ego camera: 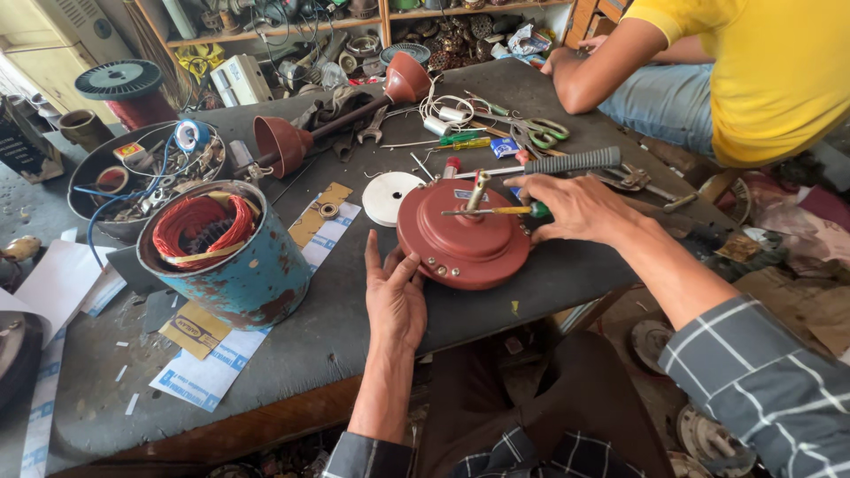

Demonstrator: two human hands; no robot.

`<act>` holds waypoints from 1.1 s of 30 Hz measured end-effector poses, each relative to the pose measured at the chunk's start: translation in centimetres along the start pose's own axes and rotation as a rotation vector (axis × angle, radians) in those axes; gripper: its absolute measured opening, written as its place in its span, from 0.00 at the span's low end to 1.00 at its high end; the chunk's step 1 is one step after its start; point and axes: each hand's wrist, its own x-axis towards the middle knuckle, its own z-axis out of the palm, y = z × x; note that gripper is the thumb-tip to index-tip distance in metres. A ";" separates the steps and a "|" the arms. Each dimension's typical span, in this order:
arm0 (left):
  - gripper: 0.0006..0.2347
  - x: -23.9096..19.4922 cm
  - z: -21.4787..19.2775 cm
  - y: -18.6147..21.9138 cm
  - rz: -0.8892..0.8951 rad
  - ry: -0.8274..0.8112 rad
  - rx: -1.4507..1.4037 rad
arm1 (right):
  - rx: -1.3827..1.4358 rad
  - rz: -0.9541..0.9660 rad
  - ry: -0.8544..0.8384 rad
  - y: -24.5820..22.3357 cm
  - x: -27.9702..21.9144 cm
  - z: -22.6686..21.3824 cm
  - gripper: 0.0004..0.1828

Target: The person uses a screwdriver to tighten screws on a red circular electrical component. They then use a hammer to tap the component and continue adjusting the screws. The person also handles a small cylindrical part and wires on the component.

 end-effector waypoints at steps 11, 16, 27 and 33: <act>0.38 -0.3 0.4 -0.1 -0.027 0.007 0.035 | 0.262 0.122 0.228 -2.7 -8.1 -1.3 0.26; 0.36 -0.3 0.4 0.3 -0.023 -0.050 0.040 | 0.192 0.001 0.130 -6.1 -10.8 -5.2 0.21; 0.35 -0.4 0.7 0.4 -0.046 -0.020 0.036 | -0.122 -0.346 0.165 -10.5 -8.0 -9.3 0.17; 0.36 -0.3 0.6 0.3 -0.056 -0.013 0.048 | -0.221 -0.397 0.107 -11.3 -7.4 -10.2 0.21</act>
